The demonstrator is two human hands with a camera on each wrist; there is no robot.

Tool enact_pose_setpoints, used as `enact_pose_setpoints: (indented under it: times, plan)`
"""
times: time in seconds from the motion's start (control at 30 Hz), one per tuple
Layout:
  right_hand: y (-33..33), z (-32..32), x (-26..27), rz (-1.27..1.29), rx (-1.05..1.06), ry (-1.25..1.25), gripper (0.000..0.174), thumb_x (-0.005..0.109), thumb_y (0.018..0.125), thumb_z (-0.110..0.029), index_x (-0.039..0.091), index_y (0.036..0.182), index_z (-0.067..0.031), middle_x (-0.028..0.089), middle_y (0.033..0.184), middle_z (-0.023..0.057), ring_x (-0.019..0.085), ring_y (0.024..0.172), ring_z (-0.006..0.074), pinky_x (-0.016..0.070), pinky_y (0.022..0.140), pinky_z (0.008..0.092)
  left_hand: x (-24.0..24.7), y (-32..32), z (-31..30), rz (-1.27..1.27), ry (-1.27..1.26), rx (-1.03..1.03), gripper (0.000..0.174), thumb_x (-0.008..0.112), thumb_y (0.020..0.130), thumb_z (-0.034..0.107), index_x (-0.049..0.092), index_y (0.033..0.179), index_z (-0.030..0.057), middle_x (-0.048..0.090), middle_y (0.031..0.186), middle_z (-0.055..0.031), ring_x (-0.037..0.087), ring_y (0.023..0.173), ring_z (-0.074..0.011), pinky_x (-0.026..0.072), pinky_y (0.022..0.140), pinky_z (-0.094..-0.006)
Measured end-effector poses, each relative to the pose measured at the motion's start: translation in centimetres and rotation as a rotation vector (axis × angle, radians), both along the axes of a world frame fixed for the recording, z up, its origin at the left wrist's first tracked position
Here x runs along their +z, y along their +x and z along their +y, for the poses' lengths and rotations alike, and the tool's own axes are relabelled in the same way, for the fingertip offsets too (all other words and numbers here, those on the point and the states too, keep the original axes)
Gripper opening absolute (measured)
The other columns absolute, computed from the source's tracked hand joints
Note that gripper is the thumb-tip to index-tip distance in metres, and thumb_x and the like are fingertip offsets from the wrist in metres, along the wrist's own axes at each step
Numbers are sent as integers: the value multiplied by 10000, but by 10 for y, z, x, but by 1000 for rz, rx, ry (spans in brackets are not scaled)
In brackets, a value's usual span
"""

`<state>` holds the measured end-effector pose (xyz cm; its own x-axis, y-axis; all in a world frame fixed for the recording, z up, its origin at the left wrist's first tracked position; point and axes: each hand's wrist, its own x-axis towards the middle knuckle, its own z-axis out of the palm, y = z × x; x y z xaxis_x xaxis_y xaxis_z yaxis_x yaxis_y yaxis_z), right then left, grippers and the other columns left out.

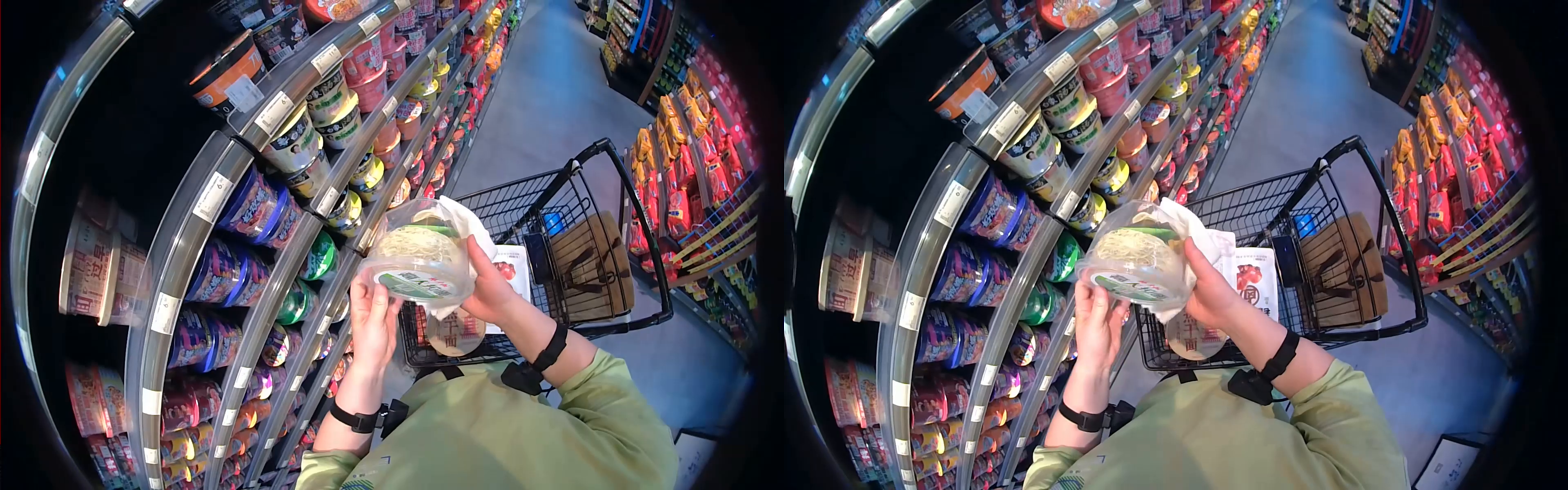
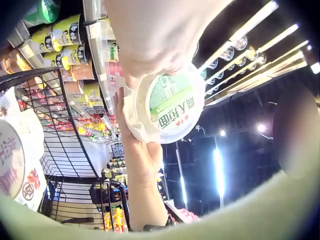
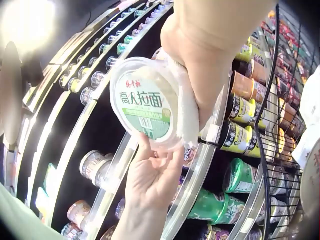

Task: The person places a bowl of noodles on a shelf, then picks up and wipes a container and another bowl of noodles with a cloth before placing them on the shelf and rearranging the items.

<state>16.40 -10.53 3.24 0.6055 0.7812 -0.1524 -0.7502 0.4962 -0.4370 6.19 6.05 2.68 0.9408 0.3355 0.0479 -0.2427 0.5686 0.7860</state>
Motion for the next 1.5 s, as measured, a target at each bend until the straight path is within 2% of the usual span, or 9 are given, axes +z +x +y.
enact_pose_setpoints:
  times: [0.23, 0.33, 0.47, 0.63, 1.03, 1.17, 1.27, 1.47, 1.5]
  plan:
    - [-7, 8, 10, -672, -335, -403, 645, 676, 891, -300, 377, 1426, -98, 371, 1484, 147, 363, 1379, 312, 327, 1103, 411, 27, -4, -13, 50, 11, -14, 1184, 597, 654, 843, 131, 1541, 213, 211, 1579, -67, 262, 1430, -289, 287, 1147, -511]
    - [-5, 5, 26, -1503, -486, -526, 715, 750, 803, -229, 396, 1416, -128, 288, 1519, 200, 274, 1416, 391, 280, 1128, 467, 23, 1, 14, 71, -301, -168, 1155, 724, 665, 722, 162, 1533, 208, 287, 1536, -91, 337, 1386, -296, 311, 1138, -484]
    - [3, -5, 50, -1662, -271, -546, 726, 737, 780, -162, 417, 1431, -135, 234, 1542, 227, 208, 1434, 434, 178, 1162, 527, 24, -2, 25, 127, -314, -230, 870, 724, 794, 422, 300, 1490, 118, 401, 1478, -128, 410, 1344, -322, 330, 1127, -490]
    - [22, -12, 77, -1562, -61, -535, 567, 493, 976, -333, 363, 1493, -140, 252, 1566, 182, 202, 1432, 448, 146, 1171, 527, 17, -6, 35, 124, -506, -530, 804, 687, 878, 263, 227, 1499, 43, 376, 1480, -195, 391, 1361, -361, 352, 1119, -506]
    - [3, -4, 90, -1724, -39, -692, 756, 670, 844, -213, 317, 1507, -124, 240, 1565, 185, 198, 1428, 469, 213, 1149, 532, 51, -14, 32, 216, 56, -506, 683, 632, 942, 240, 281, 1481, 10, 433, 1444, -133, 422, 1338, -255, 329, 1134, -428]
    - [-1, 2, 101, -1872, -128, -642, 666, 731, 789, -201, 464, 1394, -116, 363, 1488, 179, 295, 1375, 477, 304, 1109, 527, 56, -24, 36, 362, 208, -605, 656, 649, 921, 384, 384, 1443, 86, 517, 1354, -79, 541, 1203, -207, 573, 800, -368]
    - [-3, 7, 117, -2027, 23, -629, 564, 735, 787, -200, 545, 1311, -115, 443, 1418, 158, 321, 1356, 474, 320, 1100, 522, 62, -29, 32, 404, 297, -632, 612, 661, 921, 329, 432, 1392, 13, 547, 1314, -113, 578, 1154, -225, 577, 817, -329]
    - [34, 6, 99, -1681, 252, -459, 420, 595, 906, -326, 606, 1235, -65, 558, 1293, 159, 502, 1213, 331, 378, 1043, 446, 47, -38, 35, 369, 279, -762, 694, 660, 908, 379, 341, 1464, 113, 533, 1324, -86, 564, 1137, -194, 571, 750, -325]
    - [41, 4, 88, -1273, 374, -418, 437, 580, 924, -348, 603, 1233, -39, 562, 1292, 158, 532, 1187, 308, 406, 1016, 426, 52, -40, 35, 362, 238, -780, 689, 653, 914, 365, 333, 1471, 117, 535, 1322, -96, 564, 1142, -207, 577, 754, -336]
